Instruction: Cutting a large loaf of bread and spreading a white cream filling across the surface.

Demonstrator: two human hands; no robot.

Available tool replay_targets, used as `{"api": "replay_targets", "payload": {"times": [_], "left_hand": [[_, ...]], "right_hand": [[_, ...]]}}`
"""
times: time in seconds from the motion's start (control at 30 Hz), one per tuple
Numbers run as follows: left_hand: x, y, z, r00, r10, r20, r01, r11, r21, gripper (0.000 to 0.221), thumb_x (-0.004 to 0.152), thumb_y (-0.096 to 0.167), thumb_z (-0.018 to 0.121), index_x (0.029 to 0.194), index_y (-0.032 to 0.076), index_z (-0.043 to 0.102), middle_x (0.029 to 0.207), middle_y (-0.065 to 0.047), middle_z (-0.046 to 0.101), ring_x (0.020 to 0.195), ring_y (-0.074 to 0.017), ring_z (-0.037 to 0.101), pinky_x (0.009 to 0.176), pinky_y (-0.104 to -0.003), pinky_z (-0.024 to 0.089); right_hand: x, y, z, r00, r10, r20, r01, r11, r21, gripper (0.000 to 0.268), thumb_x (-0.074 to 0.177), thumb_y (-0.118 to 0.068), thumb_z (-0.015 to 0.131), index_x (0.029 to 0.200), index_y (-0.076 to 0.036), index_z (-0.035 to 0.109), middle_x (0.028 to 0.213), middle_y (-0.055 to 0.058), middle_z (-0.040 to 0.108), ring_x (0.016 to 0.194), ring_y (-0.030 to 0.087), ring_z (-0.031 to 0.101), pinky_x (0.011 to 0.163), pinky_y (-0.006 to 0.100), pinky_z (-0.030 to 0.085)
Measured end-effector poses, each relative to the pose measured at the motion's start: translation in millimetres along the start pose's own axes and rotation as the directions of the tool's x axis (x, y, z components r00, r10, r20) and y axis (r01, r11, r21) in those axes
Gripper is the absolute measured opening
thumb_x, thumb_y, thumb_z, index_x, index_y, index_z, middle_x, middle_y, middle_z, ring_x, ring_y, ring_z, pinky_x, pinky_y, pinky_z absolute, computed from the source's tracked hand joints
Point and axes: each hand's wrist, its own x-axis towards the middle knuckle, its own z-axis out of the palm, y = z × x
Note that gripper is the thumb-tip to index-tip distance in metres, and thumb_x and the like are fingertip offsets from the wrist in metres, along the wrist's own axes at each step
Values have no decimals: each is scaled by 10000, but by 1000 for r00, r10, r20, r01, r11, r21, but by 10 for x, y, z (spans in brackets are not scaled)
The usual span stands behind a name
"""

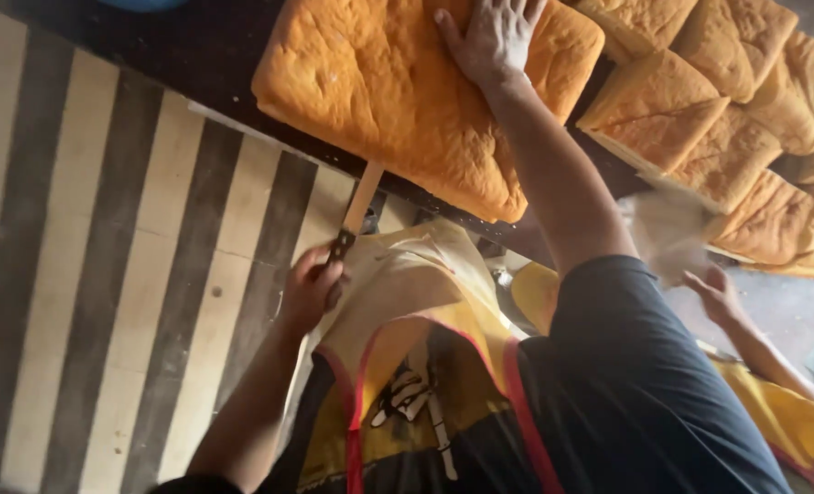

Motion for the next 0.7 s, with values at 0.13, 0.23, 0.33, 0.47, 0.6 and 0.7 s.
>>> {"api": "replay_targets", "payload": {"times": [0.13, 0.23, 0.33, 0.47, 0.6, 0.7], "left_hand": [[652, 356, 334, 807, 562, 182, -590, 746, 309, 301, 1076, 143, 563, 1365, 75, 511, 877, -120, 633, 558, -85, 519, 441, -227, 396], [870, 431, 417, 990, 102, 102, -99, 995, -33, 337, 1044, 163, 602, 1345, 39, 515, 775, -44, 657, 479, -59, 483, 372, -237, 328], [611, 379, 225, 968, 185, 167, -186, 982, -10, 355, 1063, 192, 581, 1384, 47, 536, 765, -36, 651, 463, -42, 464, 374, -222, 311], [125, -53, -82, 991, 92, 94, -93, 996, 12, 409, 1039, 203, 582, 1427, 77, 552, 755, -40, 676, 469, -35, 476, 402, -208, 347], [723, 398, 353, 978, 177, 105, -178, 984, -6, 358, 1034, 179, 610, 1366, 56, 555, 764, -32, 651, 444, -37, 441, 373, -213, 295], [1010, 397, 391, 985, 155, 77, -160, 985, 57, 326, 1019, 152, 622, 1324, 53, 563, 755, -45, 647, 439, -37, 447, 357, -221, 292]], "right_hand": [[39, 68, 187, 983, -109, -147, 105, 994, -36, 881, 1044, -678, 564, 1547, 11, 344, 1550, 297, 391, 1465, 475, 265, 1190, 662, 65], [-28, 107, 36, 978, -152, -144, 146, 988, -48, 874, 1046, -644, 591, 1558, 18, 337, 1552, 285, 400, 1466, 460, 284, 1195, 663, 74], [-6, 262, -216, 979, -156, -130, 153, 988, -33, 874, 1019, -600, 630, 1570, 11, 335, 1529, 258, 431, 1445, 431, 327, 1197, 647, 106], [-75, 550, -140, 977, -155, -146, 152, 988, -29, 872, 988, -572, 696, 1553, 5, 368, 1451, 231, 500, 1375, 401, 410, 1153, 603, 213], [-36, 560, -75, 946, -232, -226, 227, 973, -47, 851, 1001, -580, 722, 1517, 19, 408, 1426, 220, 526, 1342, 391, 449, 1128, 571, 280], [-84, 545, -93, 952, -218, -214, 219, 976, -16, 827, 994, -578, 724, 1488, 23, 445, 1405, 212, 540, 1313, 388, 466, 1111, 562, 303]]}}
